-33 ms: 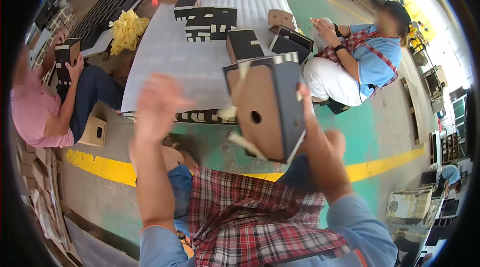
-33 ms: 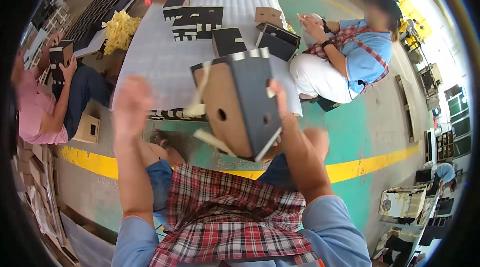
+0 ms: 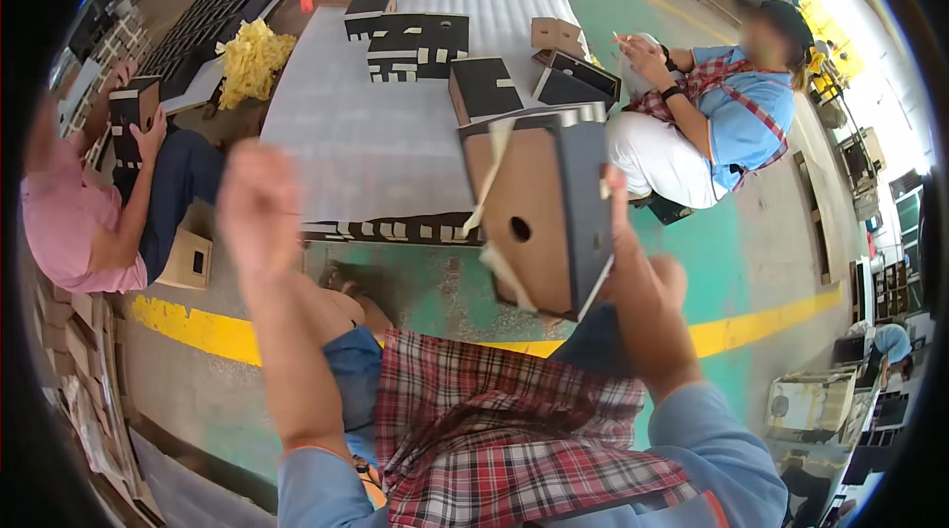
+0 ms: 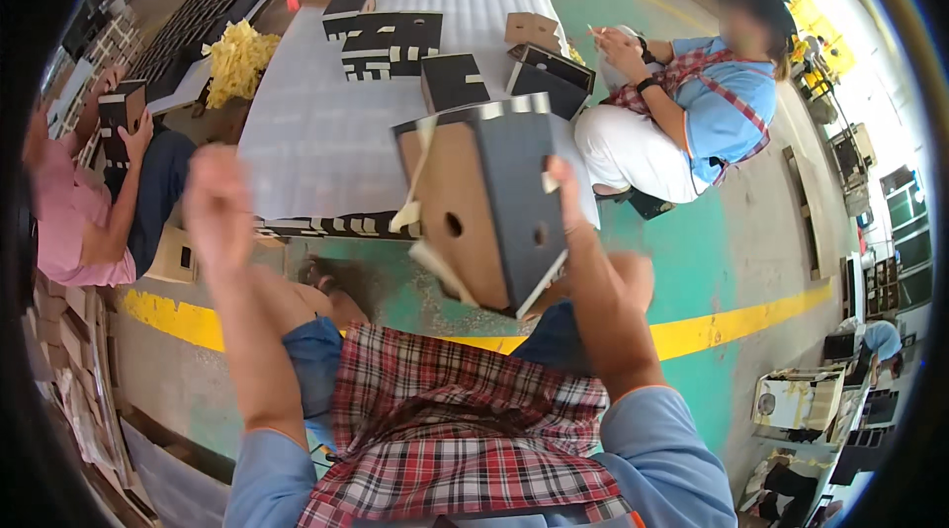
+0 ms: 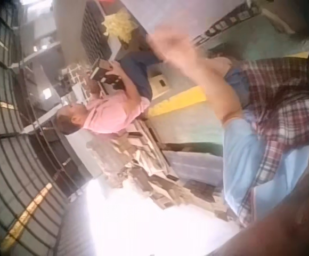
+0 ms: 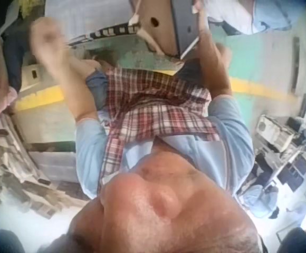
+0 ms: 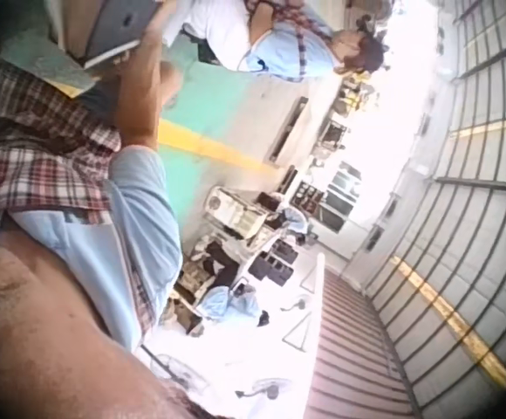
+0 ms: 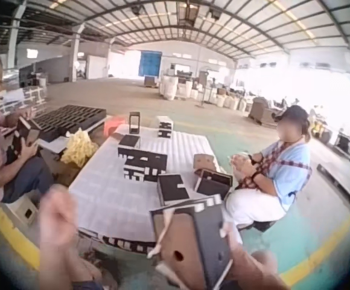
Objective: Manually assemble and tape wooden or cardboard boxes in a factory setting.
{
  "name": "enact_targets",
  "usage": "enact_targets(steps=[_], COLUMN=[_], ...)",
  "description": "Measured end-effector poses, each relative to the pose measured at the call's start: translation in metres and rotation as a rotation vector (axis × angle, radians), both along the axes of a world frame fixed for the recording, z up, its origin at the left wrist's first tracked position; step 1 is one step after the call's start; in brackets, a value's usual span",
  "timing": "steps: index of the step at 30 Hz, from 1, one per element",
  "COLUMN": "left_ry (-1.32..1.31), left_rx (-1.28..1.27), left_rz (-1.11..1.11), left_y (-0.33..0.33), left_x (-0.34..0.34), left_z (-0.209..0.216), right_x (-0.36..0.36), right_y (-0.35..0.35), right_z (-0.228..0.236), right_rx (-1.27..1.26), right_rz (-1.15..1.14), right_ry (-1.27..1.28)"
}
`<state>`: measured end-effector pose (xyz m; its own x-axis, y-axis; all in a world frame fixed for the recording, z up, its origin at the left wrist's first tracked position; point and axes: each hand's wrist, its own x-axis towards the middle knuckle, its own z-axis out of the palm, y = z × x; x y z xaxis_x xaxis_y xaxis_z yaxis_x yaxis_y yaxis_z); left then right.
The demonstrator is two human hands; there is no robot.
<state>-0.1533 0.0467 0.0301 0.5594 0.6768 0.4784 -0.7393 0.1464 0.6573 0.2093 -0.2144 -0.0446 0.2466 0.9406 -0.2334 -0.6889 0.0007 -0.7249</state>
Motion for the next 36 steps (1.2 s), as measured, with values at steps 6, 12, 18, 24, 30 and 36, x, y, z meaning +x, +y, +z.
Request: enact_targets(steps=[6,12,18,24,30,36], left_ry=[0.58,0.709,0.664,0.582,0.515,0.761], left_rx=[0.032,0.326,0.235,0.246,0.187,0.526], left_rz=[0.223,-0.047,-0.007,0.049,0.829,0.277], left_y=[-0.032,-0.109,-0.074,-0.065,0.035,-0.047], left_x=[0.024,0.086,0.076,0.06,0.002,0.05], left_z=[-0.022,-0.027,-0.023,-0.023,-0.028,-0.052], right_x=[0.012,-0.013,-0.01,-0.024,-0.003,0.0], right_y=[-0.024,-0.005,-0.013,-0.021,-0.051,-0.026], right_z=[0.01,0.013,0.014,0.022,0.015,-0.001], right_rx=[-0.048,-0.109,-0.011,-0.079,0.033,-0.054], right_rz=[-0.138,-0.016,0.018,-0.003,0.117,-0.136], right_ry=[0.027,-0.199,-0.307,-0.31,-0.229,-0.021])
